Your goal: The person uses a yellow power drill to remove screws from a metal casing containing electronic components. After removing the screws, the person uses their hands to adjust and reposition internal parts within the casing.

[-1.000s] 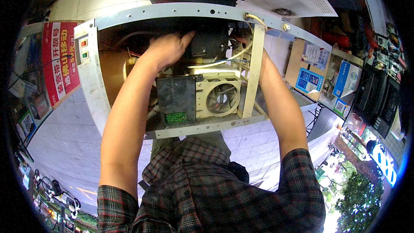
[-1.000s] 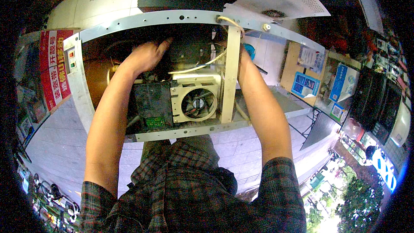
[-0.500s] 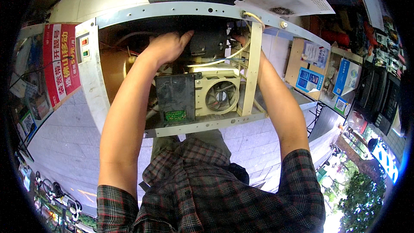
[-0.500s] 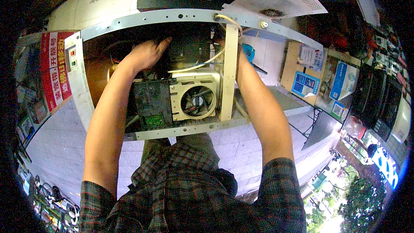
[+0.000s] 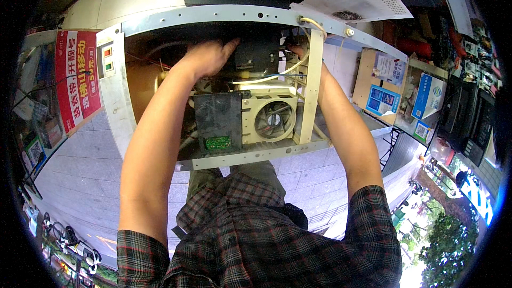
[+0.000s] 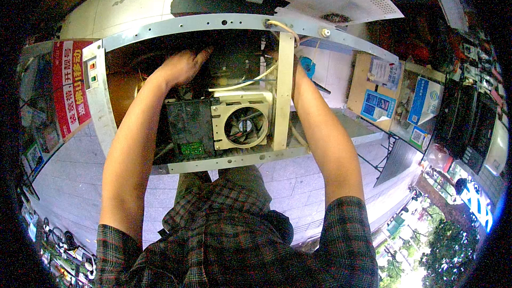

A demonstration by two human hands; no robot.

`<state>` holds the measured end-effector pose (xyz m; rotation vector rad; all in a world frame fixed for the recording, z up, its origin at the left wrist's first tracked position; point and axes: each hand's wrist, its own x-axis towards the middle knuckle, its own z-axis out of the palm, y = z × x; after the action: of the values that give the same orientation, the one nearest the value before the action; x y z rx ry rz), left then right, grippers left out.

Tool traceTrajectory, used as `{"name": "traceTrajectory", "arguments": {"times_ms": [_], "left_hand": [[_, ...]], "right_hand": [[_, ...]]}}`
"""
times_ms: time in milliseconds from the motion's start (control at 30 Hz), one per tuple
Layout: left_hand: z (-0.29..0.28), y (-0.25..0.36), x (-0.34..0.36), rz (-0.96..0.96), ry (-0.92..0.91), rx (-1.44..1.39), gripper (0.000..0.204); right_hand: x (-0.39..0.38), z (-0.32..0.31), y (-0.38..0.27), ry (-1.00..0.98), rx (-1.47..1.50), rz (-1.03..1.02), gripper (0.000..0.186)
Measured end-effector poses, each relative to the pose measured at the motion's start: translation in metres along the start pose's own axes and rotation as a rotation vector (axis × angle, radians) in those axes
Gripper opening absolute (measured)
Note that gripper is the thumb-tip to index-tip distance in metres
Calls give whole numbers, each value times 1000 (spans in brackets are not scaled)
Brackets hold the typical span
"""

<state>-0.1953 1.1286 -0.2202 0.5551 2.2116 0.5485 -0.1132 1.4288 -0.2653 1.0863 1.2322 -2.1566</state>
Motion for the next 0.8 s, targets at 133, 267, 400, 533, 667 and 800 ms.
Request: {"name": "traceTrajectory", "arguments": {"times_ms": [133,267,400,533,667,800], "left_hand": [[4,-8,4,8,39,-55,82],[-9,7,-3,-95,-33,-69,89],[-12,8,-9,-112,-10,-33,92],[-48,40,-53,-92,21,163,78],[-71,38,-148,213,472,-98,52],[-66,-14,-260,339,449,-1146,42]], "right_hand": [[-1,-4,0,-1,-9,-6,26],[-11,-21,3,6,-16,-20,26],[-24,-32,6,16,-69,-41,27],[-47,-48,0,131,-200,-112,30],[-110,-35,-12,271,-422,-298,38],[-207,47,-15,481,-369,-710,38]]}}
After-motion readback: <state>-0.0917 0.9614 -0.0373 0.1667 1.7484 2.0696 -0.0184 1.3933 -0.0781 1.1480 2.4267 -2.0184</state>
